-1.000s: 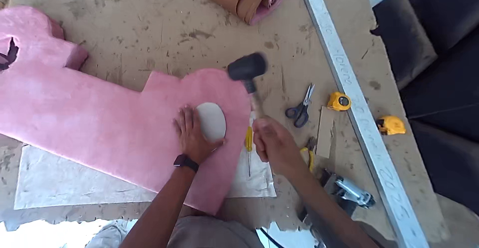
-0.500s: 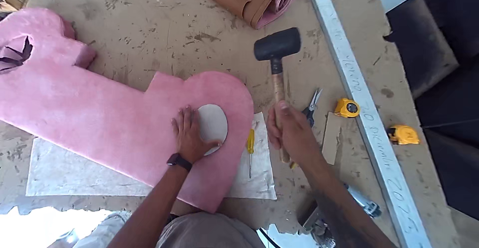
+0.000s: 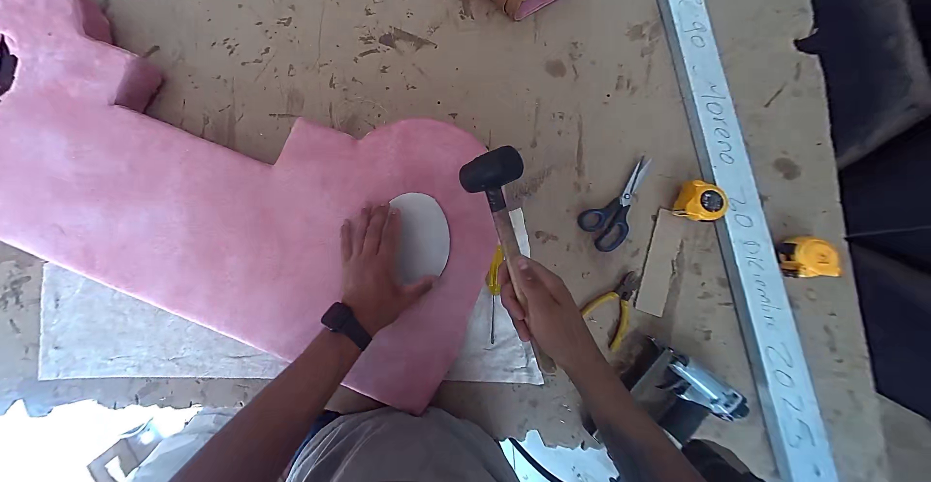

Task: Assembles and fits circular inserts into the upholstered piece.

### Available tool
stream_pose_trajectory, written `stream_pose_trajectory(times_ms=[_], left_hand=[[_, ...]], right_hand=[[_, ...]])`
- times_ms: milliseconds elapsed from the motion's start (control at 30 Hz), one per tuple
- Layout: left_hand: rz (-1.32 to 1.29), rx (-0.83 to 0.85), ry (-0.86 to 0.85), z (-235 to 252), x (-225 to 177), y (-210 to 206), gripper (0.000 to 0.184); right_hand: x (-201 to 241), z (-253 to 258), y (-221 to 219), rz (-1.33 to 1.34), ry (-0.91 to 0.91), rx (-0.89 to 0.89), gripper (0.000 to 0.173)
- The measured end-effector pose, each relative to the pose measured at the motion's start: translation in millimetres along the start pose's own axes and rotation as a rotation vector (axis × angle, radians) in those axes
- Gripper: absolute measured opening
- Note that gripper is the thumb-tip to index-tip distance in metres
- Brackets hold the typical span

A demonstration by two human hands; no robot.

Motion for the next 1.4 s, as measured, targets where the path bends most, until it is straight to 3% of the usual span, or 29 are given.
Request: stream_pose_trajectory(times_ms=[100,300,467,533,600,700,800,867,933,967,1000,1067,1133,1200,1300,1367,1400], left_hand=[[0.073,0.031,0.110,22.3,-9.9,-19.6,0.135],[0.079,-0.012,0.269,28.2,-6.0,-24.9,0.137],[0.073,-0.005,0.307,26.0,-4.4,-25.6,0.141],[0.078,-0.002,0.320,25.6,-2.3,-25.2,0.143],[0.068,0.007,0.329,15.6,-7.0,-23.0,0.145],[0.076,-0.016,0.332,20.8,-4.3,-19.5,0.145],[0.076,-0.016,0.347,20.6,-6.7,-22.2,0.146],[0.080,-0.017,0.351,19.8,-4.5,-21.9,0.147],[0.063,-0.023,0.344,13.6,-8.5,-22.0,0.147],[0.056,-0.040,0.347,13.3,-9.2,-20.8,0.148],[0.076,-0.059,0.350,18.6,-0.3,-18.0,0.147],[0.075,-0.003,0.340,9.2,-4.9,-19.1,0.145],[0.077,-0.020,0.347,20.2,-5.7,-21.4,0.147],[0.083,-0.009,0.372,17.3,-3.4,-19.8,0.149],[0.053,-0.010,0.345,5.9,-9.1,-20.3,0.148],[0.092,-0.081,0.332,19.5,8.3,-16.9,0.147],[0.092,-0.046,0.332,7.1,3.2,-17.8,0.145]], right_hand=[[-0.4,7.4,-8.1,-0.003,-0.013,0.039,0.057],[18.3,9.5,-4.9,-0.036,-0.054,0.097,0.059],[86.2,-17.1,12.4,0.116,0.277,-0.006,0.065],[43.1,5.1,1.0,-0.084,0.201,0.002,0.064],[-0.7,16.1,-7.3,-0.241,-0.029,0.131,0.063],[66.9,3.6,7.3,-0.133,0.022,0.114,0.064],[124.8,-22.7,29.4,0.070,0.284,0.041,0.064],[78.9,-4.3,18.3,-0.052,0.298,-0.027,0.063],[5.7,18.3,4.3,-0.258,0.106,0.047,0.059],[4.1,23.9,3.6,-0.306,0.033,0.095,0.059],[28.2,27.9,2.4,-0.279,0.036,0.118,0.059],[83.9,-10.2,22.0,-0.038,0.111,0.075,0.064],[135.4,-34.6,44.9,0.132,0.316,-0.016,0.065],[103.9,-28.0,34.5,0.040,0.384,-0.099,0.061],[-13.9,2.1,4.1,-0.287,0.044,0.033,0.051],[17.6,26.9,1.1,-0.278,0.036,0.056,0.052],[31.8,11.1,4.7,-0.166,0.075,0.047,0.057]])
Point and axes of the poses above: each hand's wrist, its own z-axis towards the middle knuckle, its own y-axis out of the back of the hand, x = y × z, the point moved 6 cm from there along z, towards the middle knuckle, and after that the axes turned 14 degrees about -y, right-handed, at the moved point
